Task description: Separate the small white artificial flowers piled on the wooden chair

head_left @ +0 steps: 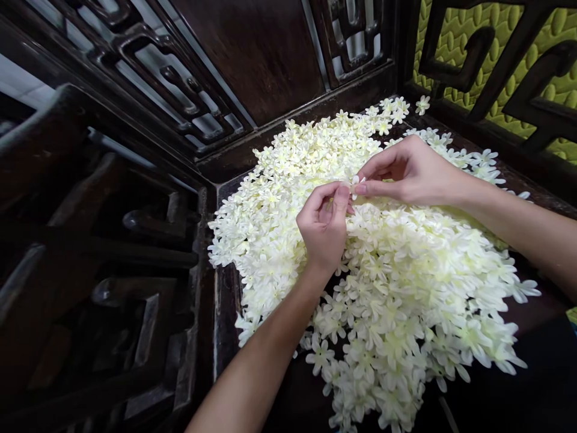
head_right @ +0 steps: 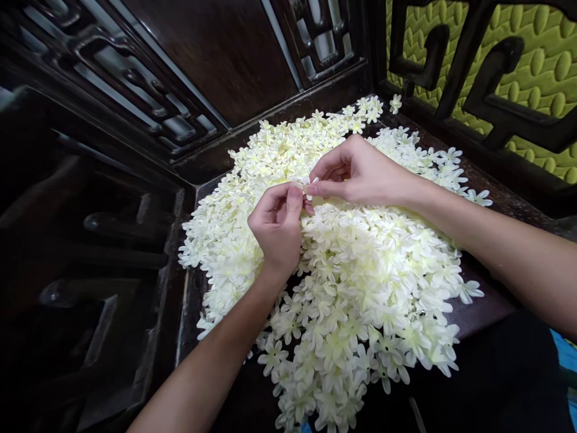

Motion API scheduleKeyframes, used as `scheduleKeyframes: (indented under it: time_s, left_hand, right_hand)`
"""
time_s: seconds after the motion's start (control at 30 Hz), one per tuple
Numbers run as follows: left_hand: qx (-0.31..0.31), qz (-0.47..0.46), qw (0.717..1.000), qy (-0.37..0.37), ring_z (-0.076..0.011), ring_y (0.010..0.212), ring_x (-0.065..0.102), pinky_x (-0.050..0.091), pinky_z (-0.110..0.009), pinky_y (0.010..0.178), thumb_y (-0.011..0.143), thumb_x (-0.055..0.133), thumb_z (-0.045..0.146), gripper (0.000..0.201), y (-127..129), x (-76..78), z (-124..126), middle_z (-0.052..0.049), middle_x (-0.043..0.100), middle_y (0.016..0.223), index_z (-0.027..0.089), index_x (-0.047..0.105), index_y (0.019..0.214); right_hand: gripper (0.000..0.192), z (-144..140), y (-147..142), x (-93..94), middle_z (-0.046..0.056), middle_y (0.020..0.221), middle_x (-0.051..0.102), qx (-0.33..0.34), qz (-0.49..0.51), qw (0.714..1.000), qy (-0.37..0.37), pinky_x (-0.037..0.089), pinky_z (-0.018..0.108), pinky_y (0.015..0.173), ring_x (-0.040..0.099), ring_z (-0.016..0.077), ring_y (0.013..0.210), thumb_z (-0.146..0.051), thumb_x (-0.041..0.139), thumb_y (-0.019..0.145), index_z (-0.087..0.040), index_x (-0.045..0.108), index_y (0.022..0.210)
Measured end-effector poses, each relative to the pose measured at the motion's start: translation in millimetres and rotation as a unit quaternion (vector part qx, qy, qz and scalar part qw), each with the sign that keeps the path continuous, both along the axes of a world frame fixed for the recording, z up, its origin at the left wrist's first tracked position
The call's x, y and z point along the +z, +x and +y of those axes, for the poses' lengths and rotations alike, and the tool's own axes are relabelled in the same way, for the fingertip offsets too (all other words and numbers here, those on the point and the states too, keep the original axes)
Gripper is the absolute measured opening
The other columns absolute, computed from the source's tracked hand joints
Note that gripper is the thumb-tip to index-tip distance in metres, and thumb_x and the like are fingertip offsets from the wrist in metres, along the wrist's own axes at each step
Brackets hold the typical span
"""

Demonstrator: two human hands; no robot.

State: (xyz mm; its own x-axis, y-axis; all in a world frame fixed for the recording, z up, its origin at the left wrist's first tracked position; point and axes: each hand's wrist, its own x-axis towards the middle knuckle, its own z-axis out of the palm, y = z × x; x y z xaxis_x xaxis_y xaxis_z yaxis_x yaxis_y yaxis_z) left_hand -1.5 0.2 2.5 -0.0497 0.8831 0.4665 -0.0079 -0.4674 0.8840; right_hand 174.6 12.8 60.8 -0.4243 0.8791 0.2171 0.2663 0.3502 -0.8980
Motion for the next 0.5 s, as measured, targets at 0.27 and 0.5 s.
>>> scheduleKeyframes:
  time_s: [0.27,0.5]
  left_hand:
    - [-0.014,-0.004,1.000,-0.004,-0.0081,0.067,0.064,0.054,-0.020,0.058,0.089,0.066,0.039,0.020,-0.3,1.3,-2.1,-0.001,0.069,0.082,0.018,0.069,0.087]
    - [0.011,0.009,1.000,-0.021,-0.0067,0.063,0.060,0.052,-0.020,0.060,0.092,0.062,0.040,0.022,1.2,0.3,-2.5,0.000,0.064,0.077,0.018,0.063,0.086]
  right_hand:
    - [0.021,-3.2,0.4,2.4,0.005,0.070,0.073,0.018,0.001,1.000,-0.002,0.041,0.026,0.044,0.059,0.0127,0.055,-0.036,0.083,0.078,-0.015,0.080,0.081]
    - [0.024,0.7,4.6,1.4,0.004,0.068,0.070,-0.013,0.030,0.999,-0.009,0.042,0.027,0.043,0.055,0.0106,0.050,-0.041,0.081,0.080,-0.017,0.079,0.083]
